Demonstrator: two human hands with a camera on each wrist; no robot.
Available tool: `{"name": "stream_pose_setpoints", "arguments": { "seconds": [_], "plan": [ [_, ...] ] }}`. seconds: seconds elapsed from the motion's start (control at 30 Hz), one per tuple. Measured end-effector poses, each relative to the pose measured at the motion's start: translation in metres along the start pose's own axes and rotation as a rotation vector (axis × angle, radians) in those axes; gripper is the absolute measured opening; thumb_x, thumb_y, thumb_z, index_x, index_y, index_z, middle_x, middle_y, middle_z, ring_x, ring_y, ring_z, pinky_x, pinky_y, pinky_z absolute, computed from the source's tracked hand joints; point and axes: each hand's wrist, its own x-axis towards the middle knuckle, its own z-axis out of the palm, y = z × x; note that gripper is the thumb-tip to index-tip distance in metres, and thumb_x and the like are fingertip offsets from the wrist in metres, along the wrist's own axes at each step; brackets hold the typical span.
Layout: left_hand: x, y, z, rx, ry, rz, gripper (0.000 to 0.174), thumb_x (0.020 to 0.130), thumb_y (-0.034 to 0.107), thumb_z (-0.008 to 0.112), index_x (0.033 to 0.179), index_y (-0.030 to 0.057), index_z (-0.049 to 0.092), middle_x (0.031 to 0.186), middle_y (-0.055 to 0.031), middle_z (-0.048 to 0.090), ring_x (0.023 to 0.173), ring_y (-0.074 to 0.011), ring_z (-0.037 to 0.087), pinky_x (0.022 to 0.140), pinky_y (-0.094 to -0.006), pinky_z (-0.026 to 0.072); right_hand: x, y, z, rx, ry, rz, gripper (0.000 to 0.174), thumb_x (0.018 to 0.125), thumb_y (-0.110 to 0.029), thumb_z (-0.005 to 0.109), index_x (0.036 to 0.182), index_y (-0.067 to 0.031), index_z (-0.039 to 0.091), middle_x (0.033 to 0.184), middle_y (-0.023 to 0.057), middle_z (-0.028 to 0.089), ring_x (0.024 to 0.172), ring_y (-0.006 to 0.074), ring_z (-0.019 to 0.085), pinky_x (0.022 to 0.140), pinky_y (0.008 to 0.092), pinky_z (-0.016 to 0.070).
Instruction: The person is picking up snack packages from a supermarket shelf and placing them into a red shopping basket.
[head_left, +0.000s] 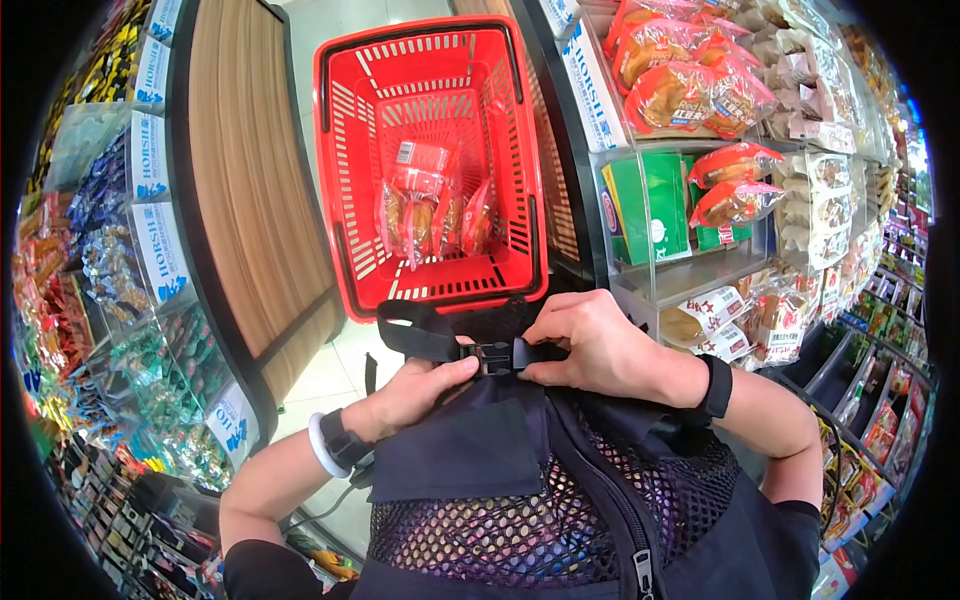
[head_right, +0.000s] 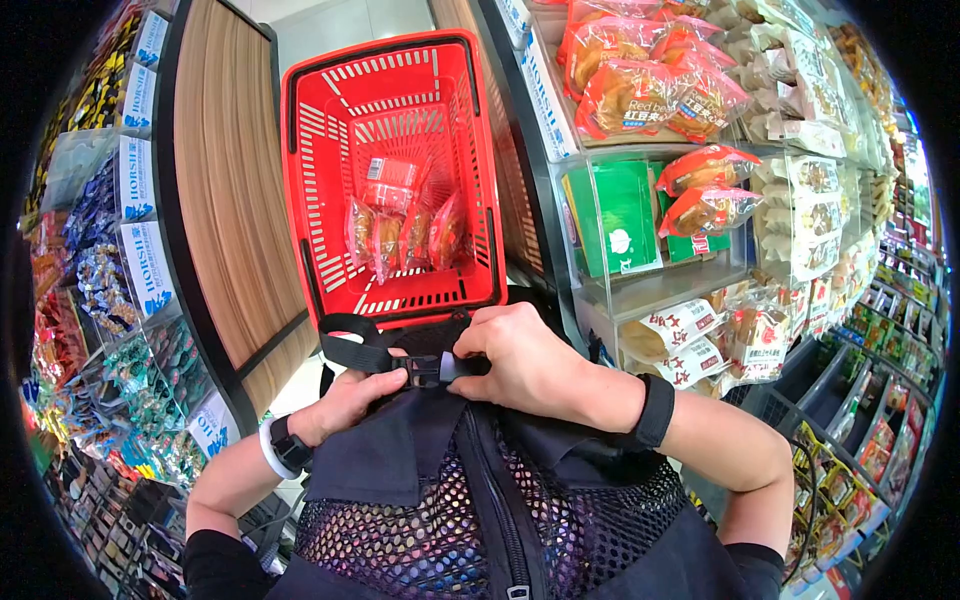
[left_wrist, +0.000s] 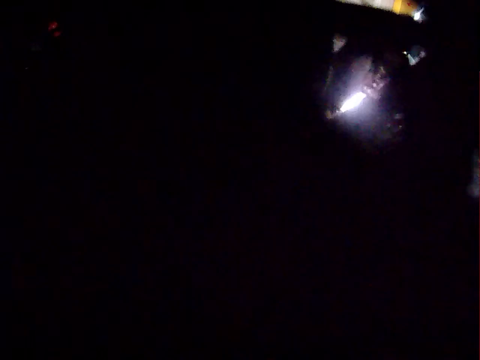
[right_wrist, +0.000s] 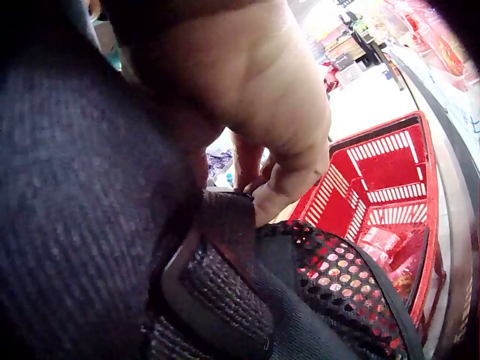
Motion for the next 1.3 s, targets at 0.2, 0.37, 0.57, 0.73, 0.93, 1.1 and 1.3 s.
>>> {"name": "stream_pose_setpoints", "arguments": {
  "seconds": [0.2, 0.37, 0.57, 0.73, 0.93, 1.1, 1.3],
  "plan": [
    [0.001, 0.001, 0.002, -0.057, 0.002, -0.002, 0.027, 0.090, 0.022, 0.056, 0.112, 0.0082, 0.049, 0.095, 0.0020, 0.056, 0.076, -0.0033, 0.048, 0.062, -0.0181, 0.0378, -0.001, 0.005, 0.002, 0.014, 0.011, -0.079, 0.027, 0.059, -0.011, 0.078, 0.080, 0.0008, 0.066, 0.072, 0.0130, 0.060, 0.067, 0.0279, 0.061, 0.058, 0.0342, 0.0493],
    [0.003, -0.005, -0.001, -0.050, 0.074, 0.008, 0.026, 0.091, 0.023, 0.054, 0.112, 0.0086, 0.049, 0.100, 0.0020, 0.056, 0.076, -0.0041, 0.048, 0.063, -0.0191, 0.0387, -0.001, 0.003, 0.001, 0.003, -0.017, -0.039, 0.026, 0.059, -0.009, 0.078, 0.080, 0.0010, 0.066, 0.072, 0.0127, 0.060, 0.066, 0.0269, 0.061, 0.057, 0.0331, 0.0485],
    [0.001, 0.007, 0.004, -0.005, -0.001, -0.010, 0.024, 0.092, 0.023, 0.051, 0.111, 0.0079, 0.050, 0.099, 0.0013, 0.055, 0.079, -0.0046, 0.049, 0.068, -0.0196, 0.0398, -0.003, 0.003, 0.003, 0.048, 0.071, -0.017, 0.024, 0.058, -0.011, 0.077, 0.075, 0.0020, 0.064, 0.073, 0.0168, 0.060, 0.069, 0.0326, 0.061, 0.063, 0.0376, 0.0493],
    [0.001, 0.005, -0.001, 0.081, -0.021, -0.012, 0.024, 0.092, 0.022, 0.050, 0.111, 0.0067, 0.050, 0.100, 0.0006, 0.055, 0.085, -0.0052, 0.050, 0.073, -0.0204, 0.0409, -0.004, 0.003, 0.002, 0.052, 0.051, -0.016, 0.023, 0.058, -0.011, 0.076, 0.072, 0.0023, 0.063, 0.072, 0.0188, 0.060, 0.072, 0.0337, 0.061, 0.064, 0.0386, 0.0495],
    [0.002, 0.002, 0.002, -0.019, 0.036, 0.001, 0.029, 0.092, 0.021, 0.050, 0.117, 0.0059, 0.049, 0.107, -0.0019, 0.055, 0.094, -0.0077, 0.051, 0.079, -0.0224, 0.0409, -0.006, 0.007, 0.004, 0.078, 0.051, -0.026, 0.024, 0.059, -0.012, 0.077, 0.073, 0.0022, 0.064, 0.072, 0.0186, 0.060, 0.073, 0.0337, 0.061, 0.066, 0.0391, 0.0494],
    [0.001, 0.003, 0.006, -0.006, 0.080, -0.020, 0.031, 0.092, 0.021, 0.050, 0.119, 0.0055, 0.048, 0.108, -0.0018, 0.056, 0.095, -0.0082, 0.051, 0.081, -0.0230, 0.0410, -0.007, 0.009, 0.004, 0.073, 0.054, 0.013, 0.025, 0.059, -0.012, 0.077, 0.077, 0.0016, 0.065, 0.072, 0.0181, 0.060, 0.074, 0.0340, 0.061, 0.068, 0.0392, 0.0499],
    [0.004, 0.001, 0.002, 0.068, 0.028, 0.011, 0.034, 0.092, 0.024, 0.050, 0.119, 0.0044, 0.048, 0.108, -0.0021, 0.054, 0.093, -0.0080, 0.050, 0.081, -0.0230, 0.0404, -0.008, 0.010, 0.003, 0.108, 0.038, 0.042, 0.027, 0.060, -0.012, 0.077, 0.078, 0.0028, 0.065, 0.073, 0.0200, 0.061, 0.075, 0.0346, 0.061, 0.068, 0.0391, 0.0501]
  ]
}}
